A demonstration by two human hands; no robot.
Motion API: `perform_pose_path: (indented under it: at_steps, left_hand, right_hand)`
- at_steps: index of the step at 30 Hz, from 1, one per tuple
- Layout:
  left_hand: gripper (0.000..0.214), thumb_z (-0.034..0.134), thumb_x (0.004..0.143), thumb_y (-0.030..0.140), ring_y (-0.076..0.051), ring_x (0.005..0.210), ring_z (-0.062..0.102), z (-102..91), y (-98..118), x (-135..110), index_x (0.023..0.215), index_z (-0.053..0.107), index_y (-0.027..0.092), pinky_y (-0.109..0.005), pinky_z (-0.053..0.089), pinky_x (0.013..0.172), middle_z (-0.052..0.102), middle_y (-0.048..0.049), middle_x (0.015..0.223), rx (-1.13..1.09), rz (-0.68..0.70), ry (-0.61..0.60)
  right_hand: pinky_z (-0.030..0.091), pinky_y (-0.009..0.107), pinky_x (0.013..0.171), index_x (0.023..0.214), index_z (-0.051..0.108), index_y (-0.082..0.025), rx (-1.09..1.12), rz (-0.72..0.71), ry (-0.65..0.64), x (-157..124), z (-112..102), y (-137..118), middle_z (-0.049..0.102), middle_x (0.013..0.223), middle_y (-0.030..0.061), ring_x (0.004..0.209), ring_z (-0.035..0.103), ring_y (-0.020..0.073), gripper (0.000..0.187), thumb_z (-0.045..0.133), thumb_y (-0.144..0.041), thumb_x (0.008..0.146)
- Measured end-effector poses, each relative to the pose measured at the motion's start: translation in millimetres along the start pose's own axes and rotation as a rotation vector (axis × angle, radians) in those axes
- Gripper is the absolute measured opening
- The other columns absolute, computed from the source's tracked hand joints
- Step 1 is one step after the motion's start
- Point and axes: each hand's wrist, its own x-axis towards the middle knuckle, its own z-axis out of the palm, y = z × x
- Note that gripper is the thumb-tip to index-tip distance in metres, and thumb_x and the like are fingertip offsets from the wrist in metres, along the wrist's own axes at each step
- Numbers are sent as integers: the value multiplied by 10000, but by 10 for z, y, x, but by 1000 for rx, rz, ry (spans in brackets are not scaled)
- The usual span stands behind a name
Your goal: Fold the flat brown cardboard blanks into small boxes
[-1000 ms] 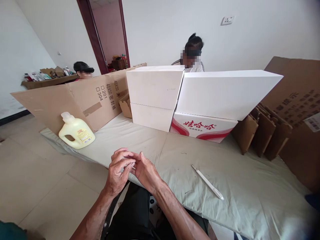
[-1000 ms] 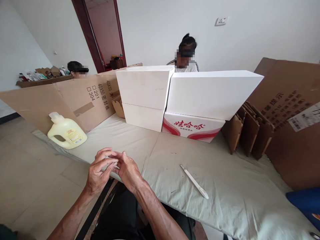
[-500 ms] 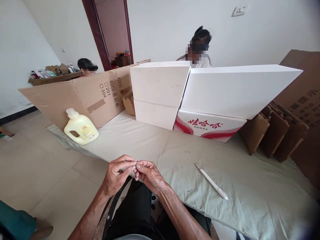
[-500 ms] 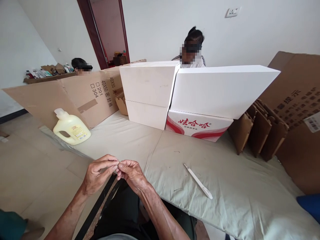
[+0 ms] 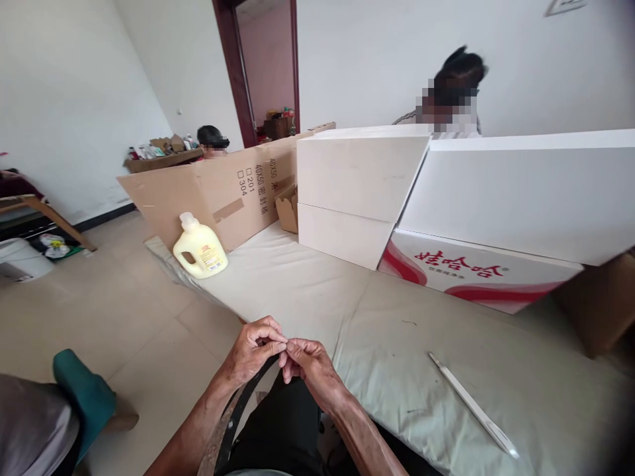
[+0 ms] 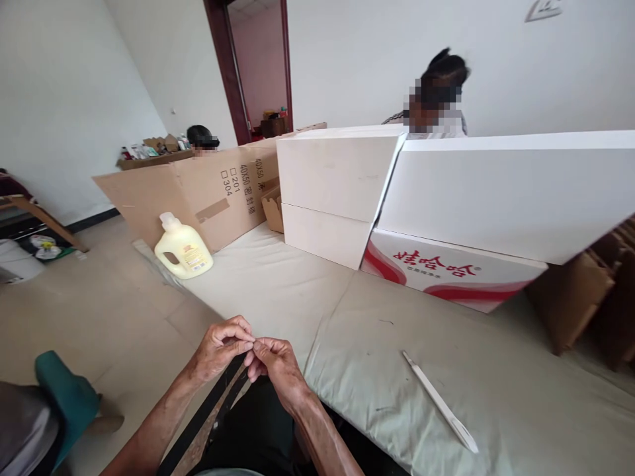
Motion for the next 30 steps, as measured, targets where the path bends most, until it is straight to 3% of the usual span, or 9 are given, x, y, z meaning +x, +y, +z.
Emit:
perform_pose_path:
  at_steps: [3,7,11,15,18,22,27,30]
  left_hand:
    - [231,727,905,353,-170,744,665,-107,-143,-104,764,816,192,-297,519,724,710,-50,790,227,-28,57]
    - [218,671,891,318,-157,651,645,-203,-278,-264,738,760,190,-274,480,651,705,-22,684,312,-141,115]
    - [319,636,944,464,-129,469,530,-335,-376,-354,740,645,219,-258,413,532,567,53,507,354,-243,169]
    - [451,603,957,581,-104,436,420,-581,-508,-378,675,466,255,-245,339,487,450,90,487,383,-286,281]
    - [513,591,926,634,-103,431,419,-824,-650,-406,617,424,259,-242,362,483,435,80,474,356,-319,365]
    - [450,682,820,629,-137,521,584,-1156,-876,-483,625,594,233,-261,519,588,585,29,531,301,-350,466]
    - [459,760,647,624,-248,703,785,-1463,-1233,-605,806,730,195,-379,677,716,771,-57,736,250,-451,578]
    - [462,729,600,556,-304,792,832,-1561,-1446,-728,872,740,183,-432,703,772,816,-109,806,275,-550,552]
  right_hand:
    - [526,258,594,866,806,-149,-92,81,-60,64,11,190,746,797,37,588,640,106,645,842,-788,783]
    - [517,264,593,1035,795,-161,-229,143,-77,158,16,404,762,840,24,599,653,113,762,835,-850,710]
    - [507,267,601,1103,759,-166,-250,166,-53,213,-30,485,764,845,19,595,639,110,741,846,-799,728]
    - [514,285,625,1096,750,-166,-336,126,-30,225,-192,444,771,895,48,638,645,132,678,803,-767,788]
    - [541,324,686,1138,758,-170,-531,20,50,207,-415,374,778,946,76,719,675,177,598,695,-715,900]
    - [535,348,728,1138,769,-194,-969,-223,171,162,-826,276,769,928,81,775,689,217,390,533,-491,1045]
    - [490,305,652,1049,738,-195,-1449,-641,247,155,-1308,232,708,844,67,697,680,198,323,425,-257,1096]
    - [460,298,675,989,710,-190,-1609,-723,322,136,-1385,286,680,848,83,743,658,207,347,378,-166,1090]
